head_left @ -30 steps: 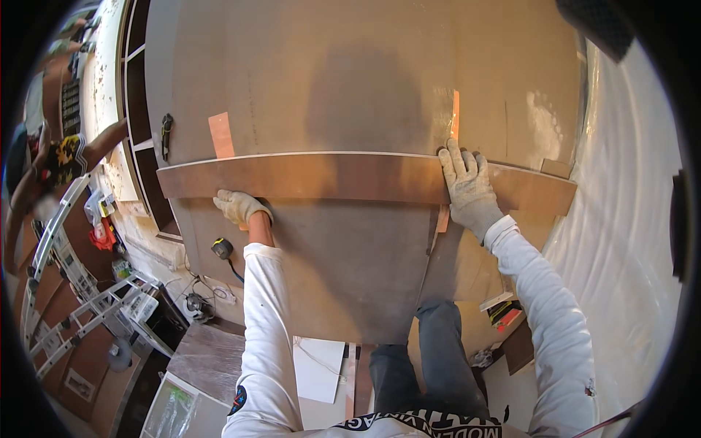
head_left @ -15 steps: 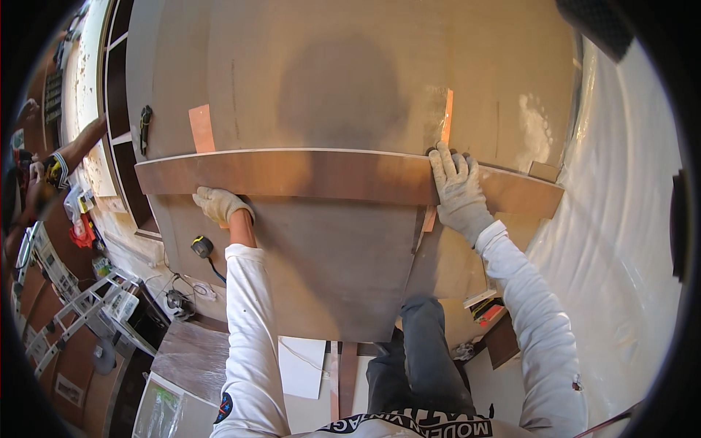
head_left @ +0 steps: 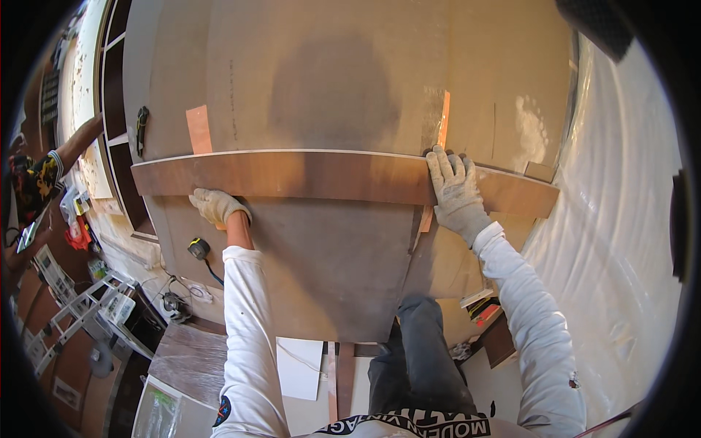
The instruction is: The person aligns a wooden plank over a board and uses a utility knife to score or cut a section of the material while using a straight edge to guide the blade.
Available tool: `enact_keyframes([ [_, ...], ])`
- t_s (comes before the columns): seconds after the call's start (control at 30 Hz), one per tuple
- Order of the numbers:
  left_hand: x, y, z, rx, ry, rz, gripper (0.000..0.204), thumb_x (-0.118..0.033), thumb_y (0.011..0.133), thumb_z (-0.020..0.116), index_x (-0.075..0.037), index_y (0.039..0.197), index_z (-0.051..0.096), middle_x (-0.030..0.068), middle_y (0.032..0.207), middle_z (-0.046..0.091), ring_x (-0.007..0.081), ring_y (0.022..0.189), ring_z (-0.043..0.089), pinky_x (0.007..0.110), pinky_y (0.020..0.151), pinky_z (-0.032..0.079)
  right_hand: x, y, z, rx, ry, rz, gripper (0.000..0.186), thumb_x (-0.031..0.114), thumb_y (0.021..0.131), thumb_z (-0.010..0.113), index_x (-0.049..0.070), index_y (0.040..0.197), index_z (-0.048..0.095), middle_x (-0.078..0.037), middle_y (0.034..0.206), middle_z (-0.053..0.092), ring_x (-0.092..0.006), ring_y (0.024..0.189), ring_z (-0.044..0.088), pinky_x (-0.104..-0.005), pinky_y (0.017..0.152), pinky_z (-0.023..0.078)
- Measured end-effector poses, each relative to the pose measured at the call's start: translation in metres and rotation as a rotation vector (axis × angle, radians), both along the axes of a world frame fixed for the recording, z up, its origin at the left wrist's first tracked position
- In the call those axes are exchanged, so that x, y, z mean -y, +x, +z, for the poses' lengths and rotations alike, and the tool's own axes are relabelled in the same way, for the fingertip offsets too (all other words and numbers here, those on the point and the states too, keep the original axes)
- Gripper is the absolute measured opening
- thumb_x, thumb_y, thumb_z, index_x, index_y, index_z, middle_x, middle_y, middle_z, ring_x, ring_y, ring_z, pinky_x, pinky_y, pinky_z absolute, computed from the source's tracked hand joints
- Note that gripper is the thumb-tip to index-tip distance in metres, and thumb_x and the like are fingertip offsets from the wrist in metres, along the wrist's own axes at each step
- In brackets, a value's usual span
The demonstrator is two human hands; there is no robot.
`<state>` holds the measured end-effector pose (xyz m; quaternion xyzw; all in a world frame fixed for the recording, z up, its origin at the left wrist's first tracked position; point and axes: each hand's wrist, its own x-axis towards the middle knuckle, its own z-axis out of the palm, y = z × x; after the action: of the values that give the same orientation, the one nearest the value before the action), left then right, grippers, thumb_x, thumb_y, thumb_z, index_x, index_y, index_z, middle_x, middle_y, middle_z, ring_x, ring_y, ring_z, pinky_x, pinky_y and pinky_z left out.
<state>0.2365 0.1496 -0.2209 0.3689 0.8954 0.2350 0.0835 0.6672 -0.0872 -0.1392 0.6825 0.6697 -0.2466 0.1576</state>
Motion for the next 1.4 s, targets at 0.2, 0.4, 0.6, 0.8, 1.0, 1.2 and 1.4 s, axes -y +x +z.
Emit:
enact_keyframes([
  [0.2,0.002,0.010,0.007,0.052,-0.024,-0.012,0.065,-0.049,0.108,0.038,0.000,0.148,0.053,0.0213,0.150,0.057,0.0381,0.135,0.055,0.040,0.112,0.040,-0.002,0.003,0.004,0.035,-0.035,0.015,0.096,0.030,0.081,0.073,-0.001,0.160,0.028,-0.018,0.164,0.033,-0.0367,0.140,0.040,-0.0559,0.122,0.025],
  [0.4,0.001,0.015,0.009,0.017,-0.080,0.013,0.063,-0.047,0.109,0.037,0.001,0.146,0.054,0.0229,0.149,0.057,0.0389,0.134,0.056,0.040,0.111,0.041,0.002,0.005,0.000,0.015,0.005,0.003,0.093,0.030,0.083,0.072,0.000,0.159,0.029,-0.017,0.162,0.035,-0.0346,0.139,0.041,-0.0552,0.121,0.026],
  [0.6,0.000,-0.001,0.002,-0.077,-0.026,-0.011,0.061,-0.047,0.109,0.036,-0.003,0.145,0.056,0.0224,0.146,0.060,0.0408,0.131,0.058,0.042,0.108,0.043,-0.004,0.000,-0.001,0.008,0.017,-0.001,0.095,0.030,0.081,0.075,0.001,0.159,0.028,-0.017,0.161,0.035,-0.0343,0.137,0.042,-0.0555,0.121,0.026],
  [0.8,0.000,0.025,0.021,-0.019,-0.169,0.028,0.062,-0.048,0.108,0.034,-0.005,0.148,0.055,0.0239,0.144,0.061,0.0427,0.128,0.060,0.044,0.108,0.045,0.001,0.002,0.002,0.049,-0.030,-0.006,0.098,0.029,0.080,0.076,0.001,0.160,0.027,-0.017,0.163,0.033,-0.0353,0.142,0.039,-0.0563,0.121,0.026],
  [1.0,-0.004,0.010,0.011,-0.126,-0.062,0.043,0.063,-0.049,0.108,0.034,-0.006,0.149,0.055,0.0238,0.142,0.062,0.0446,0.127,0.060,0.048,0.106,0.047,-0.011,-0.032,0.015,0.107,0.051,-0.045,0.077,0.024,0.090,0.064,0.003,0.158,0.035,-0.019,0.164,0.033,-0.0368,0.146,0.037,-0.0564,0.120,0.028],
  [1.2,0.004,0.020,0.016,-0.124,-0.106,0.088,0.061,-0.050,0.107,0.037,-0.007,0.146,0.057,0.0245,0.138,0.064,0.0448,0.125,0.061,0.051,0.104,0.048,-0.028,-0.093,0.012,0.228,0.114,-0.045,0.061,0.016,0.093,0.054,0.006,0.153,0.045,-0.018,0.162,0.039,-0.0352,0.143,0.043,-0.0465,0.101,0.042],
  [1.4,-0.002,0.025,0.020,-0.115,-0.164,0.091,0.056,-0.047,0.107,0.039,-0.008,0.144,0.058,0.0259,0.132,0.067,0.0457,0.119,0.064,0.052,0.100,0.050,-0.029,-0.072,0.001,0.128,0.203,-0.071,0.068,0.018,0.087,0.062,0.009,0.152,0.045,-0.011,0.149,0.047,-0.0319,0.140,0.044,-0.0410,0.096,0.047],
])
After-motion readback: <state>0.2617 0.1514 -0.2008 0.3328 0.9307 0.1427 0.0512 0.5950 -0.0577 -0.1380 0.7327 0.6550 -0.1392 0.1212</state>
